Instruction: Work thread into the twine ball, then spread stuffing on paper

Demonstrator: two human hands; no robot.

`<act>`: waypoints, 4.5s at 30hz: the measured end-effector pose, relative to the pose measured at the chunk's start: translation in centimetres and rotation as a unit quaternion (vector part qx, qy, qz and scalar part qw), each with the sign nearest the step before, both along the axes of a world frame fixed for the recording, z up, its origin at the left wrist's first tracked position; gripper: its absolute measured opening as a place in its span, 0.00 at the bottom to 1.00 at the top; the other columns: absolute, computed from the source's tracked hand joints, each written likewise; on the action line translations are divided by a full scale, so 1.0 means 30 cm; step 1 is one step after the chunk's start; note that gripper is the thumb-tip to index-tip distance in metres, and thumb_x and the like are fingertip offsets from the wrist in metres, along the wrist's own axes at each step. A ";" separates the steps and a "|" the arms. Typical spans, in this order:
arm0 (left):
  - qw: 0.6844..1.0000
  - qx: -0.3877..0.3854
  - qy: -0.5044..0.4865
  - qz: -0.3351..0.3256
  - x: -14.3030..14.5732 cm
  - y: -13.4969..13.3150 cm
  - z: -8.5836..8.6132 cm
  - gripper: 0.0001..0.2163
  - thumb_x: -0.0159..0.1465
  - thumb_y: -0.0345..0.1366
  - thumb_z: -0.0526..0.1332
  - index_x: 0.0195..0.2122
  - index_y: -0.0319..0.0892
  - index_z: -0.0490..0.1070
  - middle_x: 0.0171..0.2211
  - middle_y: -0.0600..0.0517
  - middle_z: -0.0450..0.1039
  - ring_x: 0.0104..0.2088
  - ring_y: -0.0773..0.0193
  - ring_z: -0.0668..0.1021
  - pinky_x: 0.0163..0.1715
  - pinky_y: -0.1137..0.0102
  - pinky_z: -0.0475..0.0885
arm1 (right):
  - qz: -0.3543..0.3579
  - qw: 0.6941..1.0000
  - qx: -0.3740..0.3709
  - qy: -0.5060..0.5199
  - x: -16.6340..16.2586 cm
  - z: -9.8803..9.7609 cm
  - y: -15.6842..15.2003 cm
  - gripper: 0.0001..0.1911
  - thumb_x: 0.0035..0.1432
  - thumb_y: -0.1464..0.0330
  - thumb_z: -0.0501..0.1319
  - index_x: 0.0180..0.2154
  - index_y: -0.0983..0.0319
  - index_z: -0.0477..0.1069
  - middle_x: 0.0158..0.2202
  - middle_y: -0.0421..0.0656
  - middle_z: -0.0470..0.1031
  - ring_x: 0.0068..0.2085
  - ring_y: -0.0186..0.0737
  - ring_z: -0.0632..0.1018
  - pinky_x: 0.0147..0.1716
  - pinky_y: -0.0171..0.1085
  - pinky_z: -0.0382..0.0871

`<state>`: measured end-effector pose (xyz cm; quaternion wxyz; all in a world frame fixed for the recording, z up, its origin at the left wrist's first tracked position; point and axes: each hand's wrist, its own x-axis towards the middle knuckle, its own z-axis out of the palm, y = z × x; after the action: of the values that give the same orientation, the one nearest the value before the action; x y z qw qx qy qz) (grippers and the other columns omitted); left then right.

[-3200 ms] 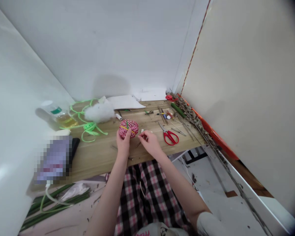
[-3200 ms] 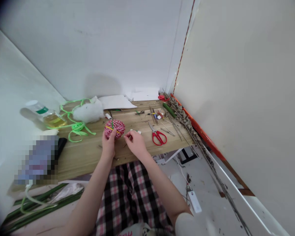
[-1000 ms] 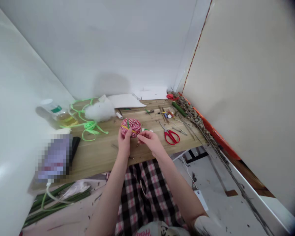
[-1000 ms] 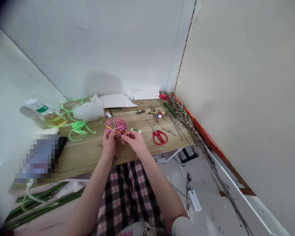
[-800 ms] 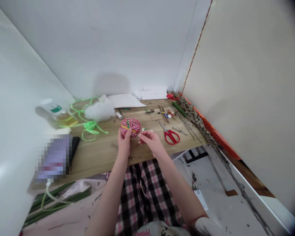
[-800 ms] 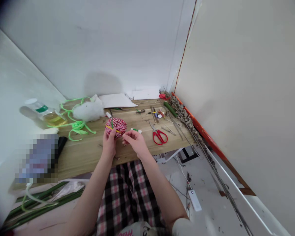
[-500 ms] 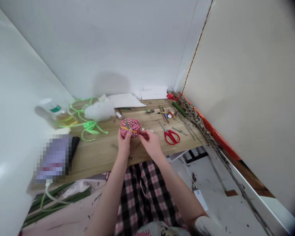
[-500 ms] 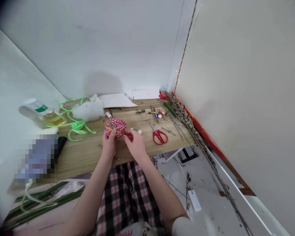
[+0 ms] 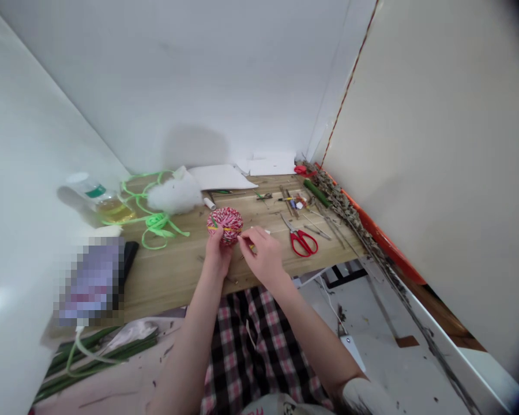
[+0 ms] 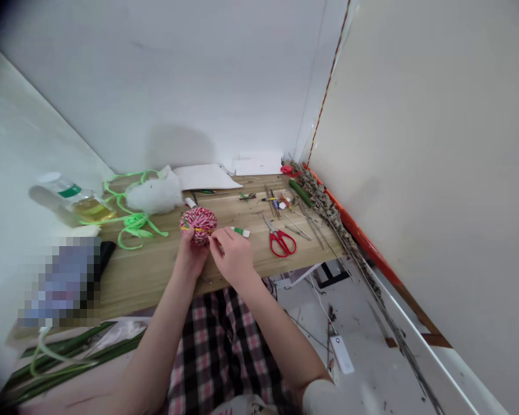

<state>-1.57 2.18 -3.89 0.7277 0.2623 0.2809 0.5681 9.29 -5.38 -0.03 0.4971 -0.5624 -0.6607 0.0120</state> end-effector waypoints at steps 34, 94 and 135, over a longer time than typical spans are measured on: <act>1.000 0.002 0.015 -0.014 -0.010 -0.016 0.008 0.23 0.47 0.45 0.75 0.43 0.43 0.78 0.42 0.49 0.82 0.42 0.59 0.82 0.43 0.67 0.77 | 0.013 0.997 0.017 -0.071 0.029 0.015 0.004 0.11 0.70 0.69 0.52 0.38 0.60 0.71 0.35 0.47 0.78 0.36 0.41 0.77 0.37 0.37 0.69; 0.998 -0.003 0.039 -0.051 -0.003 -0.037 0.028 0.25 0.46 0.43 0.75 0.44 0.41 0.74 0.40 0.50 0.81 0.38 0.62 0.81 0.39 0.70 0.78 | 0.067 0.998 0.017 0.011 0.065 0.048 -0.023 0.05 0.68 0.68 0.55 0.39 0.60 0.68 0.37 0.45 0.75 0.34 0.37 0.76 0.35 0.36 0.72; 0.655 0.187 0.729 0.074 -0.159 -0.085 0.092 0.21 0.55 0.48 0.64 0.45 0.40 0.69 0.46 0.40 0.74 0.52 0.41 0.74 0.55 0.49 0.66 | 0.095 0.981 -0.152 0.080 0.055 -0.009 0.180 0.04 0.66 0.67 0.54 0.39 0.59 0.66 0.37 0.44 0.75 0.38 0.41 0.78 0.41 0.39 0.71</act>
<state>-6.35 -0.38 -1.12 0.1812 0.7008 0.6275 0.2869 10.94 0.03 -0.30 0.4541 -0.5633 -0.6594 0.2042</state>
